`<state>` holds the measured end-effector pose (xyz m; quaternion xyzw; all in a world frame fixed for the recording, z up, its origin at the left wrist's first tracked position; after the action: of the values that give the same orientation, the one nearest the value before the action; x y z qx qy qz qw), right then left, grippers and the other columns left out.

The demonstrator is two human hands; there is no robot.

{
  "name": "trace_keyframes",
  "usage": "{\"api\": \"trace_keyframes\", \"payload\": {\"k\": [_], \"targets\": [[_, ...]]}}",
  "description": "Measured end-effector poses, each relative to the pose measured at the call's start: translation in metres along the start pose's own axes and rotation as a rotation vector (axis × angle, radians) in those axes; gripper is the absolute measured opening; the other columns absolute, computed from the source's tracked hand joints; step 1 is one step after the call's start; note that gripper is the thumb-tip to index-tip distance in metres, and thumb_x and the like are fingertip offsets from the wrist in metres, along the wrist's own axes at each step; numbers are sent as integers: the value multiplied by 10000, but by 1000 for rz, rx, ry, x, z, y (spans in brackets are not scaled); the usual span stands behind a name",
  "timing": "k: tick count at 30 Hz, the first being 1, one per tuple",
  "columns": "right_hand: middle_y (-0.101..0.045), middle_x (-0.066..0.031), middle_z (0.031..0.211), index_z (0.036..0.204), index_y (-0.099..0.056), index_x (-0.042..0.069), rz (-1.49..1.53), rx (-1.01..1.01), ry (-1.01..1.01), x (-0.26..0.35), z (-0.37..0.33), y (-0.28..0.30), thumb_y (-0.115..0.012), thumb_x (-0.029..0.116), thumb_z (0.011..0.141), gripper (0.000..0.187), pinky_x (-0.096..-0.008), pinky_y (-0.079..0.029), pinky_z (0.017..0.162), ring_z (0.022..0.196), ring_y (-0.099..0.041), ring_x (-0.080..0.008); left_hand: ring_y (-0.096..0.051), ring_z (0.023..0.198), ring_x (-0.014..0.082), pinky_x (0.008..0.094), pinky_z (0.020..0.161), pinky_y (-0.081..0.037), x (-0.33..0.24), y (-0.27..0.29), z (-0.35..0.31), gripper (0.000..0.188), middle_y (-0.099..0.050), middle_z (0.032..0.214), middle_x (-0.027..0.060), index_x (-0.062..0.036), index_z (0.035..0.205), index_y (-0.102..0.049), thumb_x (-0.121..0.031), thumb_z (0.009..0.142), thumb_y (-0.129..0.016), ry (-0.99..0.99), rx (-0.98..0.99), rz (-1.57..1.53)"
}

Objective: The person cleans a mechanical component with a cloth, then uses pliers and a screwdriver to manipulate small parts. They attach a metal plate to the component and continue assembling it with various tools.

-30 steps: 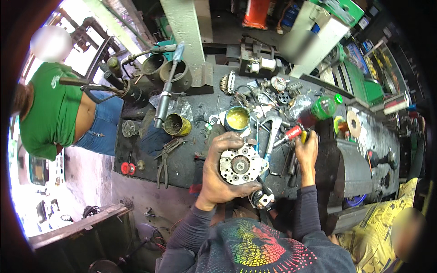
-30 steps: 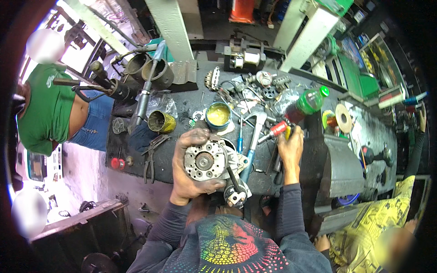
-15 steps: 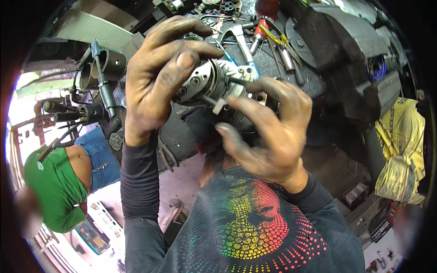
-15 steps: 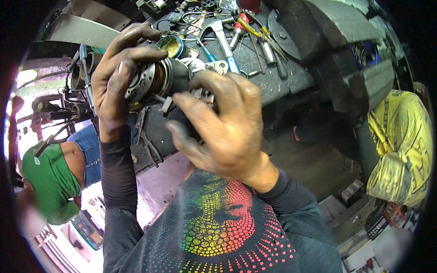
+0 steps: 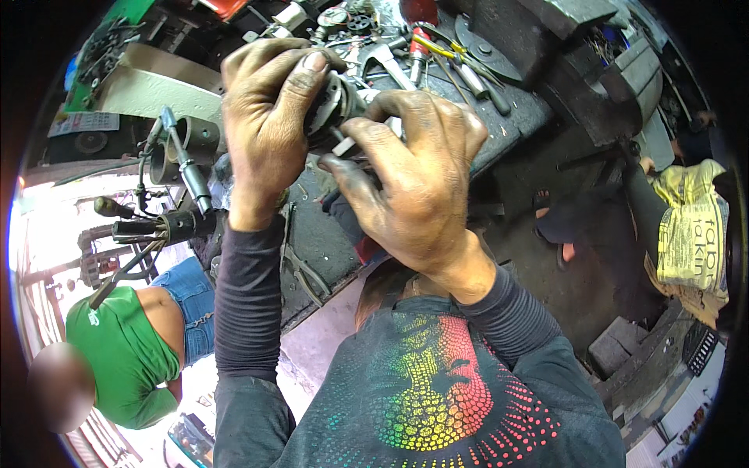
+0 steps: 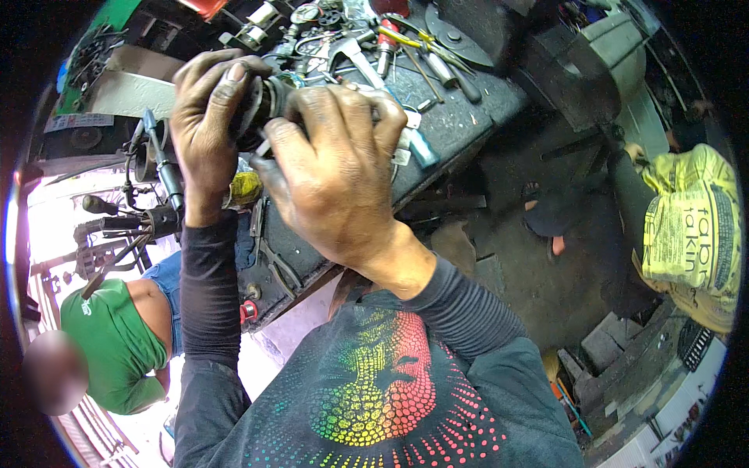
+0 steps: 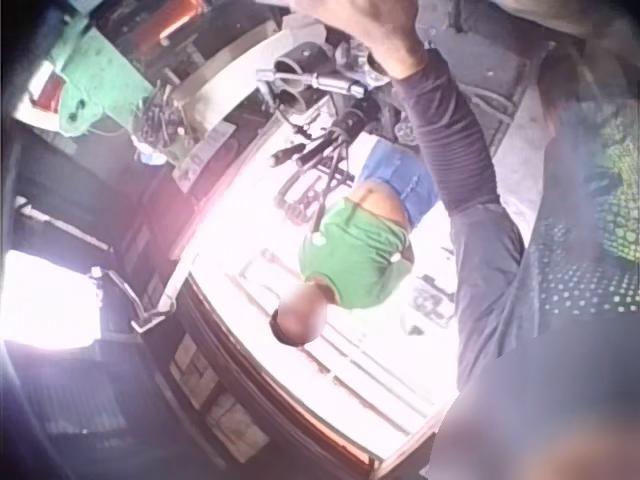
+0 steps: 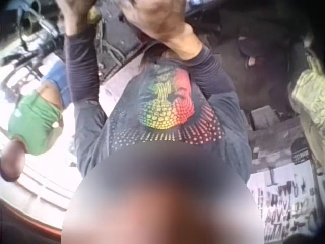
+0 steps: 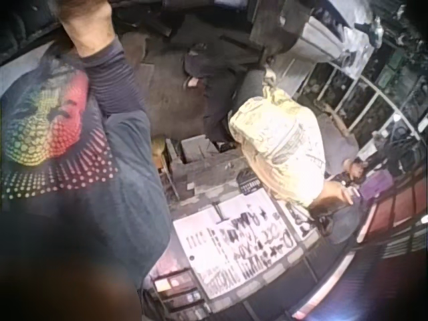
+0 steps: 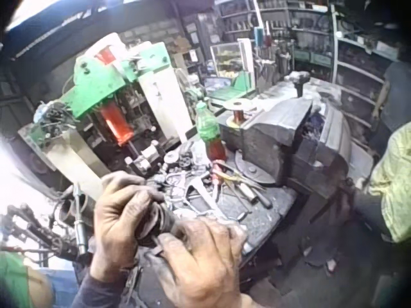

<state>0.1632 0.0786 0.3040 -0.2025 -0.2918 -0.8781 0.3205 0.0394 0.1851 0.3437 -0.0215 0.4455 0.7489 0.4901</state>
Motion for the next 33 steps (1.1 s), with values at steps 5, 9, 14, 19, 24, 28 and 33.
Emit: {"api": "trace_keyframes", "payload": {"k": [5,9,14,19,24,28,33], "targets": [[-649,-144,1205,1215,-706,67,41,181,7,0,22,25,-906,322,733,581,-490,-379,1034,1150,-575,-349,-504,1304,249,370,1146,-352,11,4,-17,442,-636,1298,124,-46,1243,-770,-365,1071,-517,3,-2,-34],[-646,-247,1348,1375,-630,-7,199,380,-3,-25,63,18,-894,314,794,714,-476,-469,1076,1225,-611,-427,-552,1338,249,396,1183,-376,37,9,-39,543,-614,1413,191,69,1480,-524,-314,1100,-463,290,-298,-741],[-620,-266,1392,1457,-577,-6,163,563,61,-25,66,-5,-888,332,804,798,-474,-507,1050,1245,-626,-448,-594,1307,269,395,1154,-421,31,-19,-59,533,-630,1404,195,79,1446,-550,-333,1114,-484,430,-469,-842],[-646,-247,1376,1447,-602,-6,171,607,50,-25,67,-8,-916,314,768,814,-450,-543,998,1202,-671,-416,-649,1084,223,370,1014,-504,28,-33,-66,353,-675,1175,170,66,1196,-615,-244,1043,-545,553,-771,-845],[-698,-245,1308,1385,-646,-18,270,602,-17,-29,76,-8,-948,272,740,769,-426,-595,959,1184,-711,-387,-698,1103,323,452,1021,-539,33,-33,-62,255,-683,1197,278,9,1026,-552,-243,1018,-585,570,-673,-1003],[-691,-260,1319,1368,-643,-40,266,637,-45,-33,74,-10,-936,275,760,744,-431,-592,971,1195,-707,-404,-718,1055,312,438,975,-557,29,-31,-66,236,-687,1174,295,-5,965,-536,-220,1024,-613,581,-673,-842],[-695,-270,1307,1355,-640,-70,259,642,-11,-34,74,-11,-936,273,754,753,-439,-594,965,1187,-712,-409,-712,1059,297,427,977,-549,27,-29,-68,203,-699,1181,282,3,965,-557,-181,1022,-619,629,-656,-767]]}}
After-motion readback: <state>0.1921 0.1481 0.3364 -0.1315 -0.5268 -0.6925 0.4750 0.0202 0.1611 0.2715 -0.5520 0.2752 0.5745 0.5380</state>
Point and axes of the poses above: each hand's wrist, its own z-axis towards the middle knuckle, its own y-axis out of the back of the hand, x = y × z, the point moved 6 cm from there along z, towards the middle knuckle
